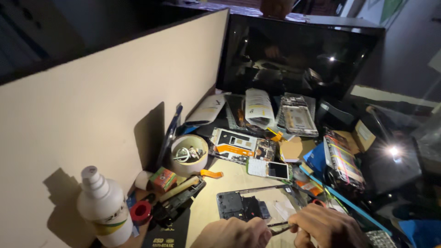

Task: The person pries along the edge of a smartphone frame with a thin blade to separate the screen assembly, then works on the exposed phone body, picking at a small internal component with tweezers. They hold the phone steady with one hand while manipulating the part with the other on a cluttered repair workbench.

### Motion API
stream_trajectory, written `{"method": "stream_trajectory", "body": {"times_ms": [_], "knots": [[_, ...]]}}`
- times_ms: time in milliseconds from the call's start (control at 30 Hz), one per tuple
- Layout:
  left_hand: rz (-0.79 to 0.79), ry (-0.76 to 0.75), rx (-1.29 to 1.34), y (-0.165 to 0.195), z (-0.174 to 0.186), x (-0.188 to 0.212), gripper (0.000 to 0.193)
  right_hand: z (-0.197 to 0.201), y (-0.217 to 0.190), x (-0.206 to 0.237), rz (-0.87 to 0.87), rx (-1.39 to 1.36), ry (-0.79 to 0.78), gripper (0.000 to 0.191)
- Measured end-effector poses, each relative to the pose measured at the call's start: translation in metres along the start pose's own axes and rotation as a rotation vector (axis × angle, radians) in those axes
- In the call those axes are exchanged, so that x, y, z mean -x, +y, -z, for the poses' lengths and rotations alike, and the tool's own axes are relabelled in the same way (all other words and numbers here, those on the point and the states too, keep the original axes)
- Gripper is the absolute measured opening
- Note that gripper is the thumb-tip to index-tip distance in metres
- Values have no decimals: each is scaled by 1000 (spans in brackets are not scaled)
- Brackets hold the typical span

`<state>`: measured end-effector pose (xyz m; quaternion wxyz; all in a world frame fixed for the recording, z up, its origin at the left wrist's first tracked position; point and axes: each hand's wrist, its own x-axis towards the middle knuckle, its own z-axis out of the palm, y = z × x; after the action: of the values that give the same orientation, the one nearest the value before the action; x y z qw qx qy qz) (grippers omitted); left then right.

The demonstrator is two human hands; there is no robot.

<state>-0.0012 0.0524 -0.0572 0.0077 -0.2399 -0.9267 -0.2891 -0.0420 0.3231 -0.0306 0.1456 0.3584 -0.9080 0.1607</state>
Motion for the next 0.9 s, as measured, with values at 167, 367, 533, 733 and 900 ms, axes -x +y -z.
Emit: {"method": "stream_trajectory", "body": {"times_ms": [167,367,533,733,900], "knots": [[-79,-33,179,19,38,13,20,35,-42,-18,129,-52,103,10],[-47,-59,271,44,64,24,20,54,-65,-21,68,-17,127,8],[30,-113,256,54,76,25,22,53,-67,-22,43,-38,101,6],[103,-122,364,61,84,25,32,53,-67,-21,62,-28,111,4],[199,-178,457,63,89,25,38,54,-67,-21,47,-16,75,3]]}}
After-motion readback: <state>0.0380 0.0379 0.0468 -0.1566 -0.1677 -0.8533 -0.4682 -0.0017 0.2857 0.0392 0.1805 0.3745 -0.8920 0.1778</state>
